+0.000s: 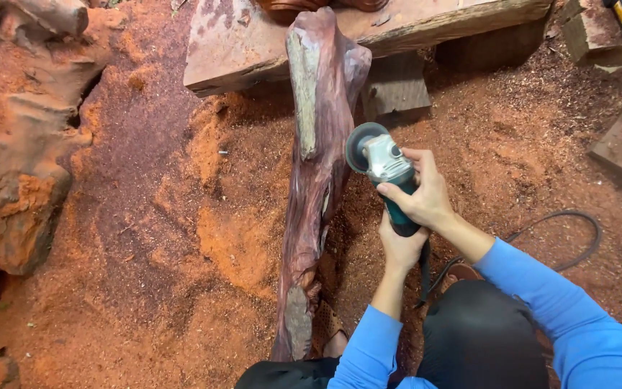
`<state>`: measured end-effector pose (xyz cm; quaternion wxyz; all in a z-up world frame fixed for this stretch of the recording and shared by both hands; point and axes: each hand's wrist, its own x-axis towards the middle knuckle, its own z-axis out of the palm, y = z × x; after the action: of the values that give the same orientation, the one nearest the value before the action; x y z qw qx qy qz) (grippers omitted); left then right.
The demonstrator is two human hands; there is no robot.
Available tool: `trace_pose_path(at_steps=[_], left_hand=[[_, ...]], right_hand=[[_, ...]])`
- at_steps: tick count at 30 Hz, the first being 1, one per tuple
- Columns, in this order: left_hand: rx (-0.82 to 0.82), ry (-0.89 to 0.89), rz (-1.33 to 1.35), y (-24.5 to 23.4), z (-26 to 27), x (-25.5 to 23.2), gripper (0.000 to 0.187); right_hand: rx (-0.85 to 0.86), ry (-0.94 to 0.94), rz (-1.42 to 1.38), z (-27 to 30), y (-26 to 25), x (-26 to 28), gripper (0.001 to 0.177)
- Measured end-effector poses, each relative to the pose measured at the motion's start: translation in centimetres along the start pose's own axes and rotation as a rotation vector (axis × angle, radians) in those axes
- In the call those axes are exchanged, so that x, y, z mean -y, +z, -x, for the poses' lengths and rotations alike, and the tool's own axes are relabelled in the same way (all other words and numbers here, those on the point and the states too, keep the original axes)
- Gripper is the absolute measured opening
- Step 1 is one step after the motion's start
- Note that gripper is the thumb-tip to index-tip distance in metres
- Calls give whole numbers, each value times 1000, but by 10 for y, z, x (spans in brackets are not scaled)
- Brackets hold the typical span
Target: Sanding and shaping a large piece of wood using a handheld angle grinder in a workshop.
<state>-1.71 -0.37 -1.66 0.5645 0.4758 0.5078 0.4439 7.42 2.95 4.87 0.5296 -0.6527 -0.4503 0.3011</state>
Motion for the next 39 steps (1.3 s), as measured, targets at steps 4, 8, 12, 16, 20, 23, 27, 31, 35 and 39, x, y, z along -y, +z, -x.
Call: trace_pose_path(at_steps=[4,8,12,16,20,23,27,31,35,39], left_hand=[[-63,43,-17,-13,-4,14,50],[-13,27,-93,-17,-1,24,49],[181,-259,-448,-12,4,-7,59],[570,138,-865,-49,5,-82,74],[-261,610,-1226,-116,4,-81,90],[-350,346,-1457,-159,5,-37,122],[-408,320,-1502,-198,-16,4,105],[-396,416,-1478,-244,-48,-6,84],[-96,150,-1373,-293,-79,-22,93],[83,33,-1331,-343,-130,10,103]], right_hand=[[10,-75,-33,-2,13,-12,83],[104,-66,-249,-2,12,-67,88],[273,117,-427,18,-2,-134,55],[183,203,-727,25,-28,-78,46],[135,85,-1006,15,-45,-116,54],[104,36,-1094,9,-53,-130,52],[134,13,-1113,11,-57,-135,51],[123,53,-1009,15,-55,-92,50],[165,29,-699,15,-48,-60,41],[268,-93,-153,-10,-36,-73,68]])
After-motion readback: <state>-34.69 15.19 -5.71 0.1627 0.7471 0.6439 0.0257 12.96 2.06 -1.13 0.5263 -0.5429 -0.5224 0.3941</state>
